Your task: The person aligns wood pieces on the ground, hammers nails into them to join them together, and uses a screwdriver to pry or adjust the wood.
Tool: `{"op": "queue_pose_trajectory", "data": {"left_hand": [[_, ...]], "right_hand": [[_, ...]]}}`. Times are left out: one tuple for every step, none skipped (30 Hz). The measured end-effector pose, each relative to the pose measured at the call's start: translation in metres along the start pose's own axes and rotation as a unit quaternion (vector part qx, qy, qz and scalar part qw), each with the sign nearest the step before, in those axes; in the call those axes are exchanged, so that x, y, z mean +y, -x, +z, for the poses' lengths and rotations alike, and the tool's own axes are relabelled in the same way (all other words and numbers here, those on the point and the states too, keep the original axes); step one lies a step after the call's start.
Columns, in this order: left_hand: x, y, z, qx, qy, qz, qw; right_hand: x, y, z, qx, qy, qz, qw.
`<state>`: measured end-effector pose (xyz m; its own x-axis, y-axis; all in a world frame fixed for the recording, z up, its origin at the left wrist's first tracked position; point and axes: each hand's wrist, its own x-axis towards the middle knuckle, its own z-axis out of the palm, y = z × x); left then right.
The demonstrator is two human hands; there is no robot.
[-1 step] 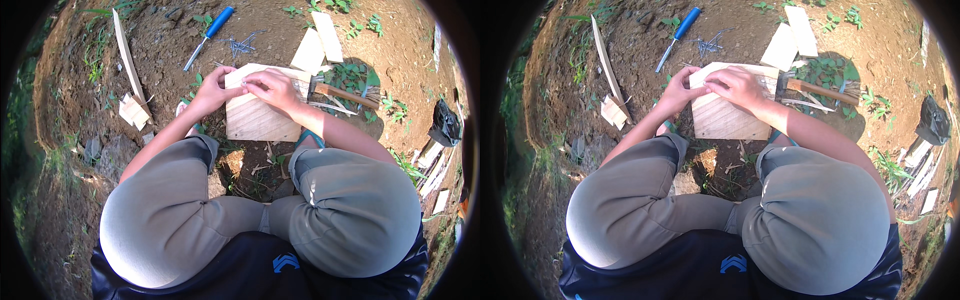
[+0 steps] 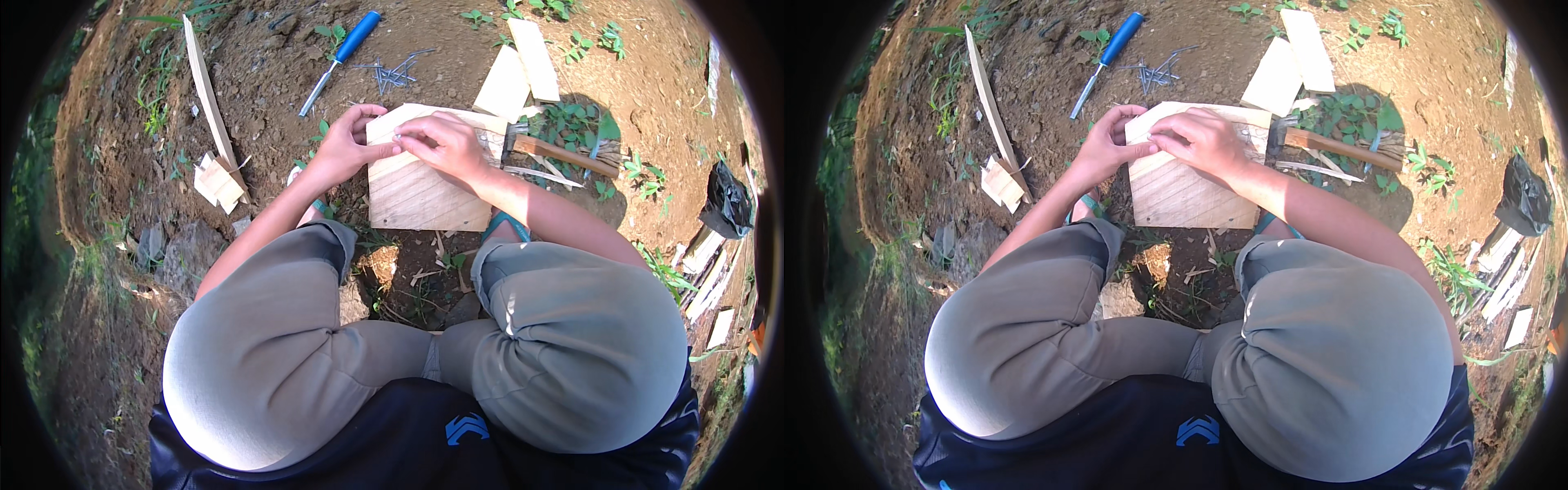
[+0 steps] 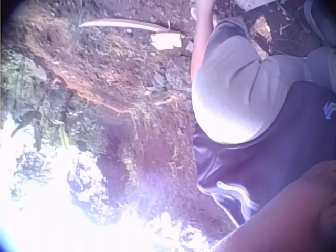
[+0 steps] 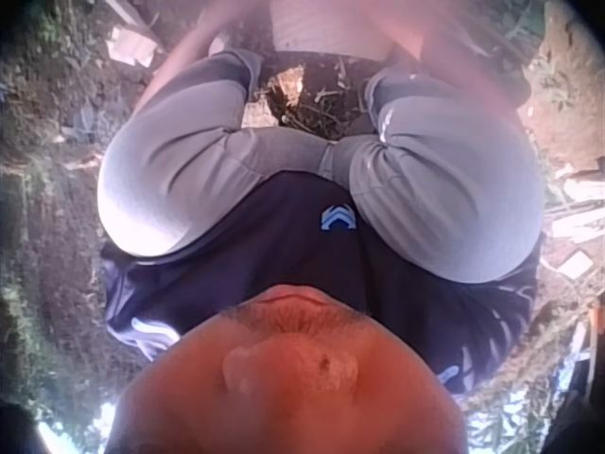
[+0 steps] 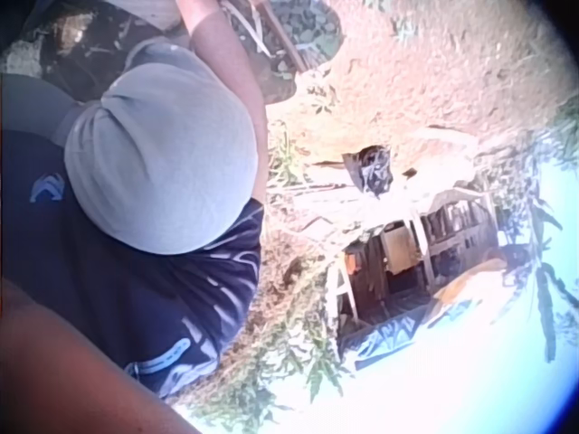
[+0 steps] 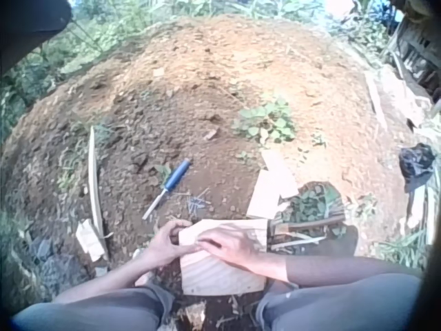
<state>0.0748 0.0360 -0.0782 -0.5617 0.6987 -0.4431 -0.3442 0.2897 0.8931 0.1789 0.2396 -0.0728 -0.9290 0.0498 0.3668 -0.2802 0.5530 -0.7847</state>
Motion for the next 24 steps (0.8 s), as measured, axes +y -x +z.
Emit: {"op": "queue_pose_trajectory", "data": {"left_hand": [[0.008, 0.000, -0.006, -0.008, -0.005, 0.017, 1.000], [0.029, 0.001, -0.012, -0.013, -0.066, 0.036, 0.997], [0.045, 0.005, -0.022, -0.007, -0.127, 0.063, 0.990], [0.062, 0.012, -0.030, 0.009, -0.158, 0.073, 0.985], [0.068, 0.012, -0.034, 0.017, -0.182, 0.086, 0.979], [0.067, 0.010, -0.035, 0.010, -0.173, 0.094, 0.980], [0.068, 0.010, -0.038, 0.007, -0.169, 0.099, 0.981], [0.068, 0.011, -0.040, 0.005, -0.165, 0.104, 0.981], [0.069, 0.012, -0.039, 0.010, -0.149, 0.101, 0.984], [0.069, 0.012, -0.038, 0.016, -0.132, 0.097, 0.986], [0.067, 0.011, -0.035, 0.019, -0.113, 0.095, 0.989], [0.063, 0.010, -0.032, 0.028, -0.098, 0.099, 0.990], [0.056, 0.008, -0.029, 0.036, -0.082, 0.102, 0.991], [0.051, 0.007, -0.026, 0.044, -0.067, 0.105, 0.991], [0.049, 0.006, -0.023, 0.039, -0.070, 0.104, 0.991], [0.047, 0.008, -0.022, 0.038, -0.074, 0.103, 0.991], [0.045, 0.010, -0.020, 0.036, -0.079, 0.101, 0.991], [0.043, 0.012, -0.015, 0.045, -0.072, 0.118, 0.989], [0.043, 0.015, -0.012, 0.033, -0.087, 0.120, 0.988], [0.044, 0.018, -0.010, 0.021, -0.102, 0.122, 0.987], [0.044, 0.020, -0.008, 0.009, -0.116, 0.124, 0.985], [0.042, 0.021, -0.003, 0.003, -0.115, 0.122, 0.986], [0.039, 0.021, 0.001, 0.003, -0.112, 0.131, 0.985], [0.035, 0.021, 0.005, 0.004, -0.110, 0.140, 0.984]], "right_hand": [[-0.001, 0.000, -0.003, -0.004, 0.004, 0.008, 1.000], [0.001, 0.001, -0.006, -0.001, 0.012, 0.005, 1.000], [0.001, 0.001, -0.004, 0.001, 0.012, 0.000, 1.000], [-0.001, -0.001, 0.000, 0.002, 0.008, -0.009, 1.000], [0.001, -0.001, -0.001, 0.003, 0.010, -0.012, 1.000], [0.002, 0.001, -0.002, 0.003, 0.013, -0.015, 1.000], [0.002, 0.000, -0.001, 0.005, 0.010, -0.021, 1.000], [0.001, 0.000, 0.000, 0.006, 0.009, -0.020, 1.000], [0.001, -0.001, 0.001, 0.007, 0.008, -0.019, 1.000], [0.000, -0.001, 0.001, 0.008, 0.006, -0.018, 1.000], [0.000, -0.001, 0.001, 0.006, 0.008, -0.016, 1.000], [0.001, 0.000, 0.000, 0.004, 0.009, -0.015, 1.000], [0.001, 0.000, -0.001, 0.002, 0.010, -0.013, 1.000], [0.001, 0.001, -0.001, 0.002, 0.013, -0.013, 1.000], [0.001, 0.001, -0.002, 0.003, 0.016, -0.012, 1.000], [0.001, 0.001, -0.001, 0.003, 0.016, -0.014, 1.000], [0.001, 0.001, -0.001, 0.001, 0.016, -0.014, 1.000], [0.002, 0.001, -0.001, -0.001, 0.016, -0.014, 1.000], [0.001, 0.001, -0.001, -0.003, 0.017, -0.014, 1.000], [0.001, 0.000, 0.000, -0.002, 0.013, -0.014, 1.000], [0.001, 0.000, 0.001, -0.001, 0.009, -0.013, 1.000], [0.002, 0.000, 0.001, 0.000, 0.008, -0.012, 1.000], [0.003, 0.001, 0.001, 0.002, 0.008, -0.011, 1.000], [0.005, 0.002, 0.002, 0.004, 0.008, -0.010, 1.000]]}}
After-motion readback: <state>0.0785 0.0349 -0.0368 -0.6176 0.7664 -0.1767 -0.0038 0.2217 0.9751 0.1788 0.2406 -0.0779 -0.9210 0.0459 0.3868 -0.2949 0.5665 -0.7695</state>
